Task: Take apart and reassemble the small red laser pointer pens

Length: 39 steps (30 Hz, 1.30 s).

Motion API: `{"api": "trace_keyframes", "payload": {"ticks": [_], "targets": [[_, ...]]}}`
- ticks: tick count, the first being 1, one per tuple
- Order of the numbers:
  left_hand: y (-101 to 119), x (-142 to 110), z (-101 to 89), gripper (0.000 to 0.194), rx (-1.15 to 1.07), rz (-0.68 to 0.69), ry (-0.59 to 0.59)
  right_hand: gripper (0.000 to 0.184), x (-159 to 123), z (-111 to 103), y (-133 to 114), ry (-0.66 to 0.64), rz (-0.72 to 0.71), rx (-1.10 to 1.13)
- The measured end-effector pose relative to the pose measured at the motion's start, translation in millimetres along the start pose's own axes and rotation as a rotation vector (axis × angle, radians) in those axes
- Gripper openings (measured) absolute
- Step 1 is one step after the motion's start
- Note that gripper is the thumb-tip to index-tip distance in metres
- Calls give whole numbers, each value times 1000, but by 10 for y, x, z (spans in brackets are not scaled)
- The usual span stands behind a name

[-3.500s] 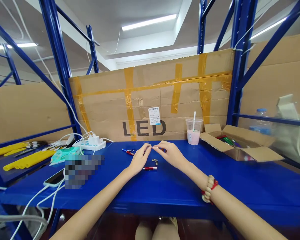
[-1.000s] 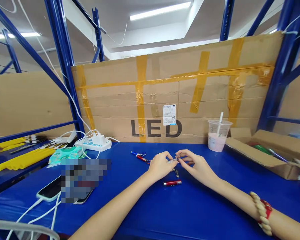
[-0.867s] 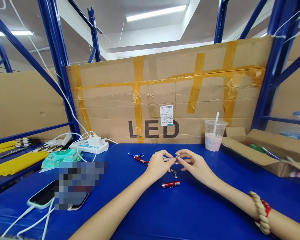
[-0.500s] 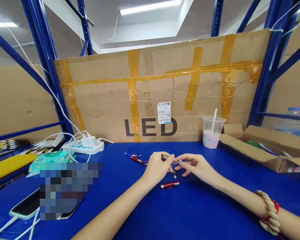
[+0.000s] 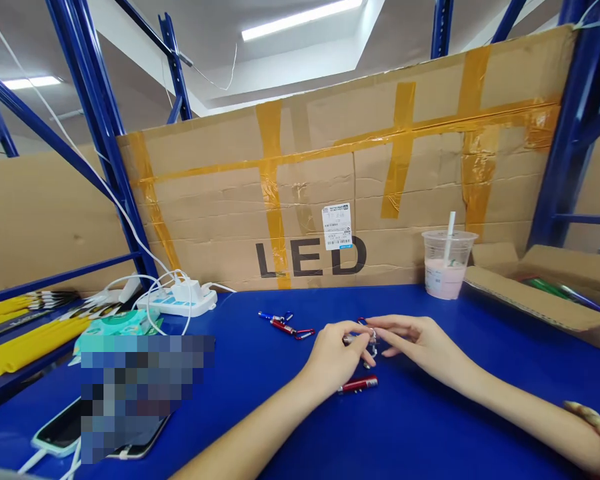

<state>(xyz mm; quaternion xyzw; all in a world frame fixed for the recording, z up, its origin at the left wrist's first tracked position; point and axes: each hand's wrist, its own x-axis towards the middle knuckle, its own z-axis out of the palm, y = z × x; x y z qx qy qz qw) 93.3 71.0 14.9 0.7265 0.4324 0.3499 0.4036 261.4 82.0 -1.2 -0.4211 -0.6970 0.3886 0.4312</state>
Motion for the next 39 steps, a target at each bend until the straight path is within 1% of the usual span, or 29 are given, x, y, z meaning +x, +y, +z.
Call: {"api": "trace_keyframes", "payload": {"ticks": [3,7,9,12,17,21,22,24,27,28,29,31,34,39], "targets": [[-78,-7,52,23,7,41,-57,40,-11,-9,-30,-21,-9,-73],[-96,-27,103,19,16,56,-99,40,-31,-18,-52,-53,14,-83],[-95,-28,116,19,14,80,-84,39,-33,-27,-48,-57,25,-103],[-111,-21,141,20,-6,92,-31,36,-26,-45,-23,-71,9,-180],[-143,18,209,17,-5,78,25,35,-8,-78,74,-15,-15,-319],[-169,109,230,13,74,143,23,35,28,-94,139,-26,9,-271],[-174,134,230,12,101,154,27,35,39,-95,141,-8,21,-263],[-179,173,230,12,165,169,26,34,54,-98,121,77,15,-285],[-168,183,234,13,240,154,14,28,43,-93,49,238,-64,-354],[-164,177,235,13,251,148,22,27,33,-88,22,268,-97,-365],[-160,169,234,14,241,153,22,26,22,-82,-2,282,-128,-371],[-163,159,230,15,147,177,15,26,5,-69,-31,323,-162,-375],[-195,175,226,15,55,206,47,28,0,-63,-29,357,-160,-339],[-256,200,246,11,143,187,156,35,21,-84,24,327,-121,-239]]}}
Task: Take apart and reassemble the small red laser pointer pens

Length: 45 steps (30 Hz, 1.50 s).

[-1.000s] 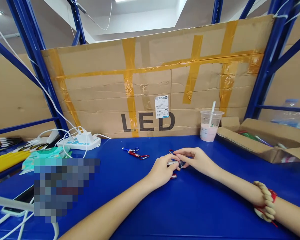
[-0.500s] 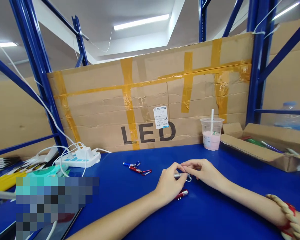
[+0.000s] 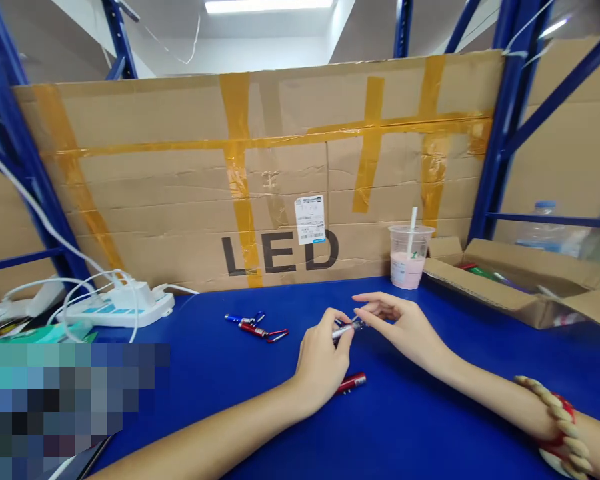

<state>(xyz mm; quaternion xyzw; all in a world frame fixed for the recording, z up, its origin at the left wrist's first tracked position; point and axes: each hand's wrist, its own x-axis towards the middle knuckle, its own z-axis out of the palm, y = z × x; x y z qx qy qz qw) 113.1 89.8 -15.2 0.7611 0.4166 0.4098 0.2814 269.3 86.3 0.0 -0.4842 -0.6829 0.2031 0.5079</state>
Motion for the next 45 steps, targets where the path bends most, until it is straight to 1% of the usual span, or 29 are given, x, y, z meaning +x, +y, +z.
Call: {"api": "trace_keyframes", "payload": {"ticks": [2,5,8,11,15,17,19,22,25,29,32,34,36,38,41,45], "targets": [[2,-18,-3,9,16,-13,46,39,8,-2,19,-21,42,17],[23,-54,-24,8,32,-16,97,38,15,-5,35,-143,92,-20],[38,-81,-45,5,9,12,56,41,19,-2,50,-203,117,-43],[36,-87,-60,3,-63,-1,43,42,29,8,82,-256,124,-50],[27,-63,-60,11,-88,-51,50,38,40,-3,105,-333,128,-74],[21,-43,-43,12,-101,-101,26,38,37,-25,79,-317,117,-75],[11,-26,-22,12,-103,-148,-22,37,30,-48,29,-271,92,-64],[-6,-12,-3,19,-42,-140,-75,38,13,-58,-41,-242,57,-29],[-18,-4,-11,18,-42,-103,-131,40,-1,-33,-57,-290,64,39],[-15,10,-33,22,-85,-70,-190,46,-5,7,-26,-370,101,148],[-5,7,-37,23,-147,-83,-173,48,-3,18,-20,-374,149,190],[7,-7,-41,23,-174,-77,-134,50,-5,21,-27,-380,179,219],[28,-27,-51,23,-142,-50,-80,52,-10,24,-37,-378,190,237],[57,-48,-68,22,-82,-23,-36,52,-14,24,-42,-368,174,233],[96,-72,-92,22,-37,3,-6,53,-12,22,-38,-348,131,210],[100,-85,-93,22,-33,-14,6,51,-15,18,-41,-323,118,205]]}}
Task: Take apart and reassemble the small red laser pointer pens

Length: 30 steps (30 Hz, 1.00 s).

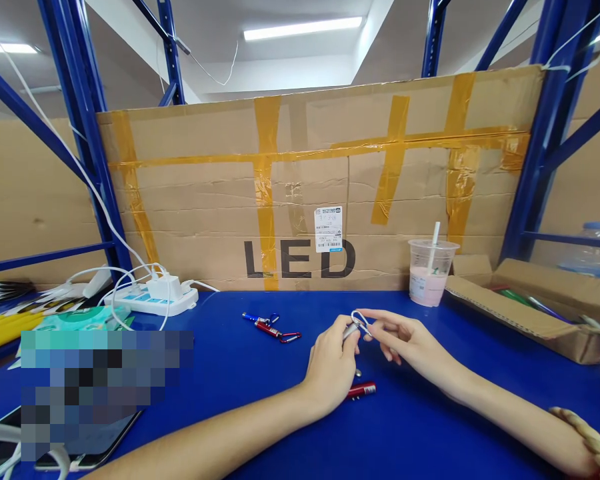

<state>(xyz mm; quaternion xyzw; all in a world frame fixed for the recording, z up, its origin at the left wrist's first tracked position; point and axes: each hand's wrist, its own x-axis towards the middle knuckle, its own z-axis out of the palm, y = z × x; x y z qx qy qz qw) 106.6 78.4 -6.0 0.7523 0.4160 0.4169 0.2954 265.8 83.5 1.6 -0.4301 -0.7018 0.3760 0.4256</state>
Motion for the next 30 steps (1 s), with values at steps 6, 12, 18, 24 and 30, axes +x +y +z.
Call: {"api": "trace_keyframes", "payload": {"ticks": [6,12,18,24,30], "targets": [[-31,-3,18,22,-31,29,52,53,-19,11,-43,-31,70,-8],[-44,12,34,22,-51,8,-17,51,-8,-8,-28,-5,34,-55],[-62,26,27,21,-134,24,20,45,-31,15,-42,-29,192,176],[-57,4,11,19,-161,19,32,52,-12,-6,-17,91,168,158],[-66,27,26,22,-247,-111,47,55,4,-18,0,129,195,148]]}}
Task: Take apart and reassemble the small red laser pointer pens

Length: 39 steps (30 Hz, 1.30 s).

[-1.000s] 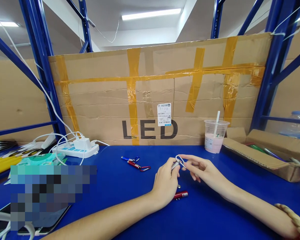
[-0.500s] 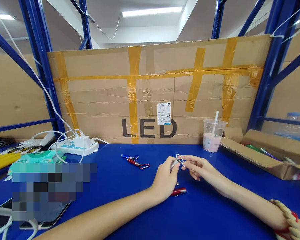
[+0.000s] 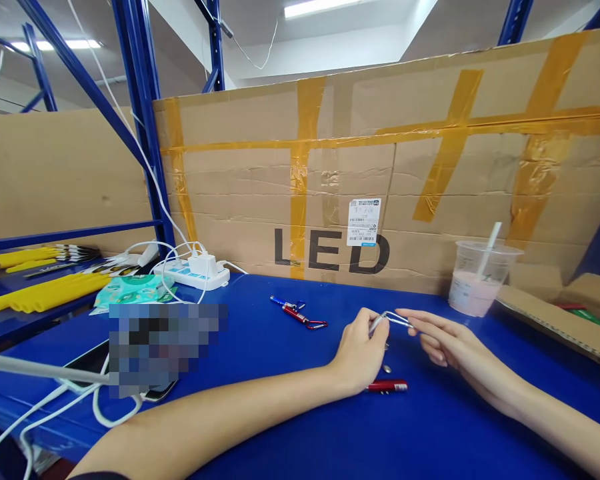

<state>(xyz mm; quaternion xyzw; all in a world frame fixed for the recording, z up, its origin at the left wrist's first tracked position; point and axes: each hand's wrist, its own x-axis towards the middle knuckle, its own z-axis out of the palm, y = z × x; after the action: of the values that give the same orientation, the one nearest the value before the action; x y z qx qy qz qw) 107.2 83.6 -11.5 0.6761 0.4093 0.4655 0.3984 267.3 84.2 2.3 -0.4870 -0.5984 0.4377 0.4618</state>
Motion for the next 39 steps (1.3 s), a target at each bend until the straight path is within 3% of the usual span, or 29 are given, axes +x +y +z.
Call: {"api": "trace_keyframes", "payload": {"ticks": [5,13,19,29,39], "targets": [[-17,42,9,27,-44,-77,62,52,-18,5,-16,-20,54,-5],[-18,44,-11,40,48,-66,-16,53,-56,34,-65,-99,82,-52],[-13,44,-16,50,160,-86,13,51,-60,55,-34,-241,-78,-298],[12,5,-3,41,342,41,-28,32,-103,15,-57,-388,-262,-511],[20,-1,-9,40,288,62,-51,30,-136,-14,-66,-365,-361,-606]]}}
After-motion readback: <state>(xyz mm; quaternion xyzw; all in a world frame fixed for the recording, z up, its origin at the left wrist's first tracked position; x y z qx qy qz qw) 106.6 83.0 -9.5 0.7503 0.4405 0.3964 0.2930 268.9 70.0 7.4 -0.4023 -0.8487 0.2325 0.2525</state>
